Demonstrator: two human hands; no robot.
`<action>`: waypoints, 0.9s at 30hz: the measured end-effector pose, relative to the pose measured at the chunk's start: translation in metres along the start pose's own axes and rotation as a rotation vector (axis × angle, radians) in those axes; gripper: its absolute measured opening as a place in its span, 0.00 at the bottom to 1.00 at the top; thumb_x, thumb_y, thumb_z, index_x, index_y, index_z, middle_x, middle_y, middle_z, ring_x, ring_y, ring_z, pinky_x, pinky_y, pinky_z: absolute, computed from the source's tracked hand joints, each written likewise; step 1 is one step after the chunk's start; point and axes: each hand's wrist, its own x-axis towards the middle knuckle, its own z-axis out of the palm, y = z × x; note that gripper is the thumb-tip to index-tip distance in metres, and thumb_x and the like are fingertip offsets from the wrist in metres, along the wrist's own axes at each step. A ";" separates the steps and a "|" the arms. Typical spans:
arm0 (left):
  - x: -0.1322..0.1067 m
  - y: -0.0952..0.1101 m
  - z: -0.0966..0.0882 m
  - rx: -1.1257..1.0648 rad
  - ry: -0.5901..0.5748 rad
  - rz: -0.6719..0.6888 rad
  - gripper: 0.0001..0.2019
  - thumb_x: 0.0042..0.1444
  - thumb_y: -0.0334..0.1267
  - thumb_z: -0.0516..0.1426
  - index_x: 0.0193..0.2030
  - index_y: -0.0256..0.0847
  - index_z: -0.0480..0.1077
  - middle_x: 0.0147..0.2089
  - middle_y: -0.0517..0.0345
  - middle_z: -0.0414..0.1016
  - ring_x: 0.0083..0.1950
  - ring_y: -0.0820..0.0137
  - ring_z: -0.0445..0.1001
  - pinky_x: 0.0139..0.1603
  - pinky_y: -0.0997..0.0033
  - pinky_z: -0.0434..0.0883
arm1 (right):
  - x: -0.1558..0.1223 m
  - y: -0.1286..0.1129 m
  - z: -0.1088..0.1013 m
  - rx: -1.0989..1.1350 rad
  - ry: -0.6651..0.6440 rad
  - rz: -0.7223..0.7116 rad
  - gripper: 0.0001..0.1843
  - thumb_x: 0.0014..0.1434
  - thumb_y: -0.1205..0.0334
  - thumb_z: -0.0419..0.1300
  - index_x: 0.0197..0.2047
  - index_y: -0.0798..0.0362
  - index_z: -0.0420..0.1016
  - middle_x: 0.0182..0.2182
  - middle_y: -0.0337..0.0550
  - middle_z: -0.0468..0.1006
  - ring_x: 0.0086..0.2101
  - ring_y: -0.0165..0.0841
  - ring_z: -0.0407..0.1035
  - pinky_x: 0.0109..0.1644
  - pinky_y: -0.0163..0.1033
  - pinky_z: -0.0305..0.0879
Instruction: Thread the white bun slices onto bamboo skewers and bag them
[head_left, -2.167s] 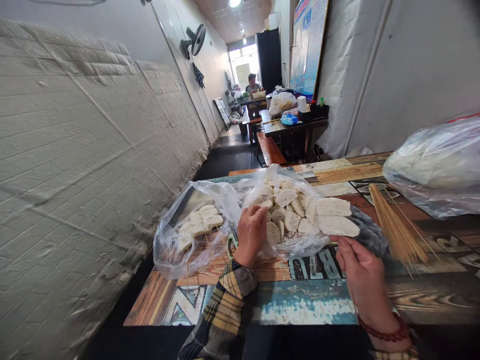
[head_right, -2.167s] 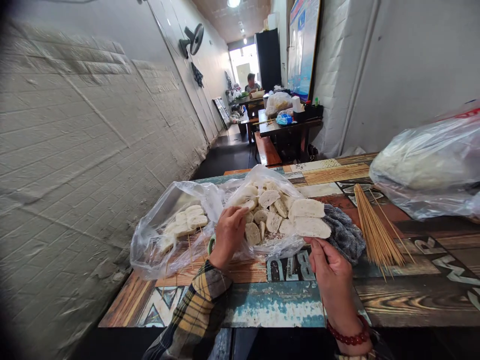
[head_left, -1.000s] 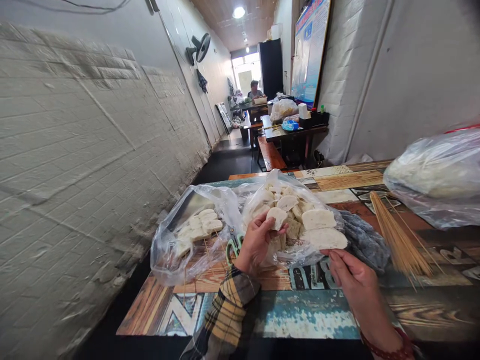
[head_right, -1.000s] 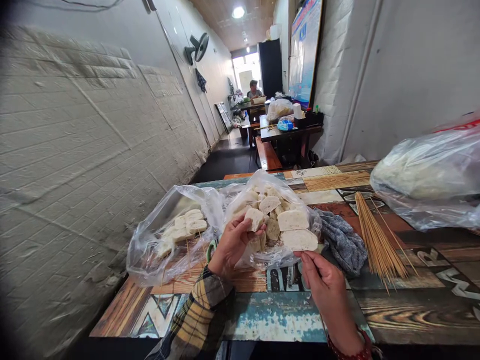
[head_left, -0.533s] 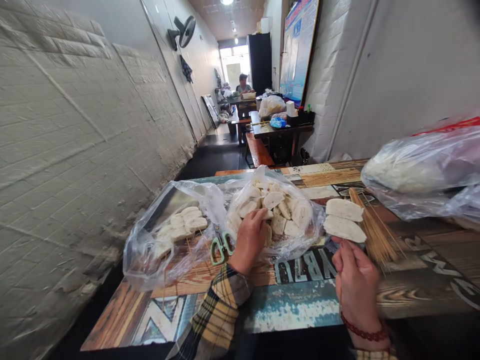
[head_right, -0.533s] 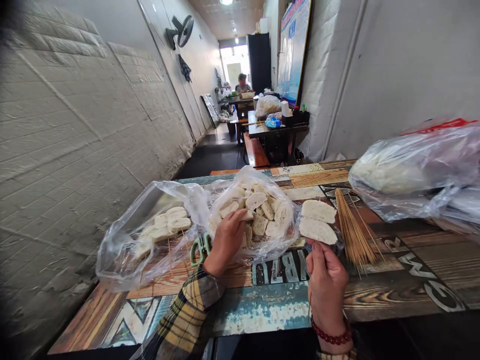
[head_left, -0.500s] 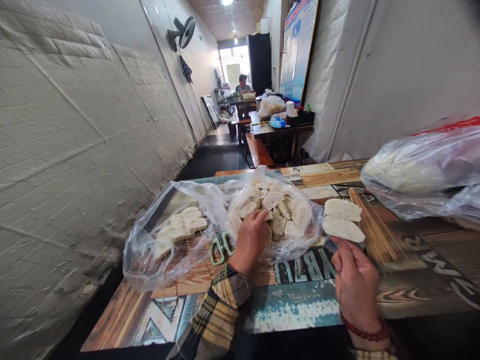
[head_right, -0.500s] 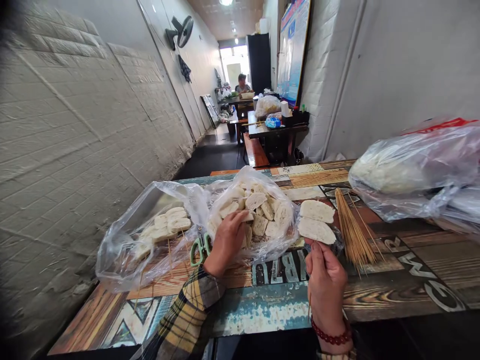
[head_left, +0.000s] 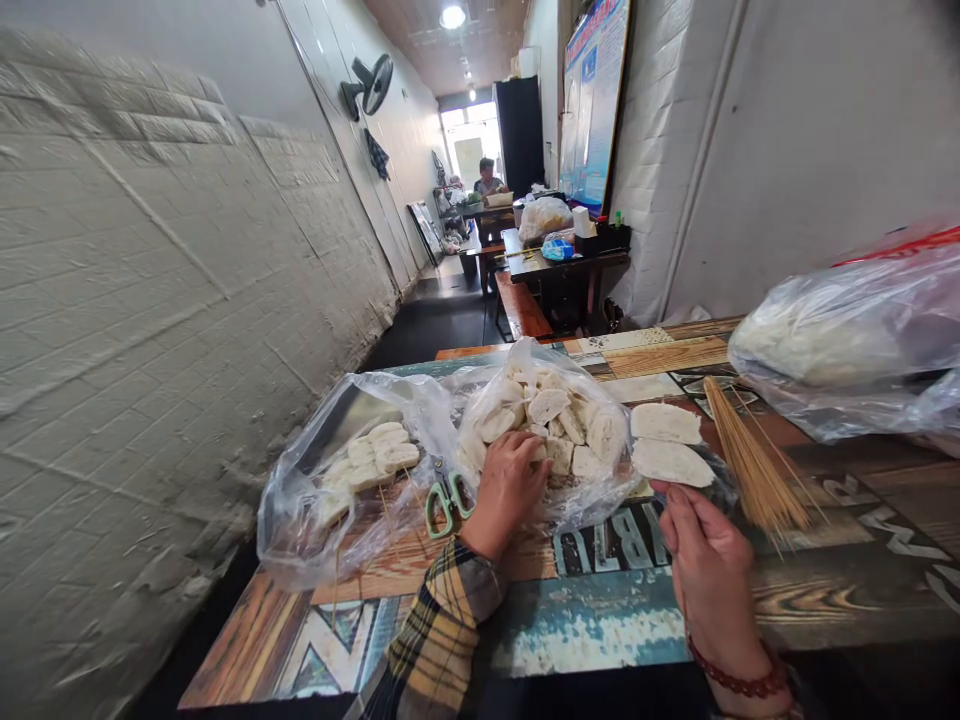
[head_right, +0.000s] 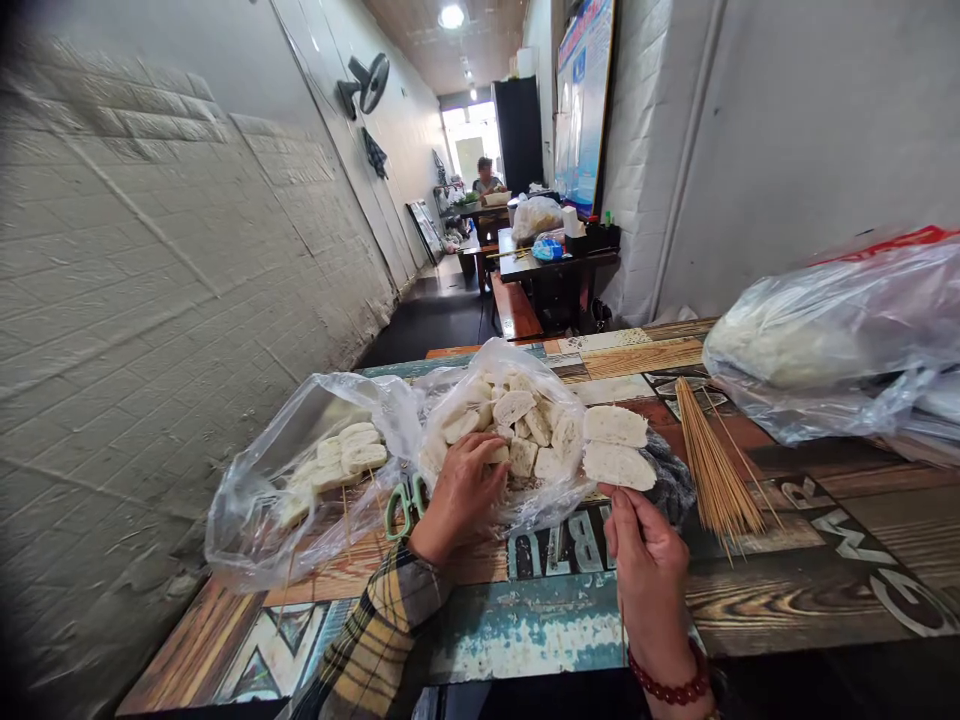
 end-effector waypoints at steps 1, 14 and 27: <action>0.001 0.001 -0.001 -0.008 0.016 -0.006 0.12 0.57 0.33 0.60 0.48 0.39 0.73 0.49 0.47 0.77 0.51 0.59 0.73 0.54 0.54 0.70 | 0.000 0.000 0.001 0.004 -0.008 0.003 0.20 0.57 0.46 0.63 0.41 0.55 0.80 0.22 0.35 0.70 0.20 0.24 0.52 0.22 0.33 0.46; 0.067 0.027 0.009 0.390 -0.228 0.270 0.08 0.62 0.32 0.52 0.42 0.40 0.73 0.46 0.47 0.73 0.49 0.57 0.66 0.48 0.56 0.64 | 0.000 -0.003 -0.001 -0.076 -0.101 -0.006 0.21 0.60 0.45 0.59 0.41 0.55 0.80 0.18 0.32 0.64 0.20 0.26 0.51 0.22 0.34 0.47; 0.104 0.025 0.006 0.183 -0.356 0.317 0.07 0.55 0.29 0.56 0.34 0.43 0.75 0.49 0.52 0.75 0.55 0.58 0.65 0.58 0.54 0.59 | -0.001 -0.018 0.001 -0.070 -0.141 0.007 0.21 0.60 0.45 0.58 0.40 0.55 0.79 0.15 0.29 0.58 0.18 0.26 0.52 0.22 0.33 0.49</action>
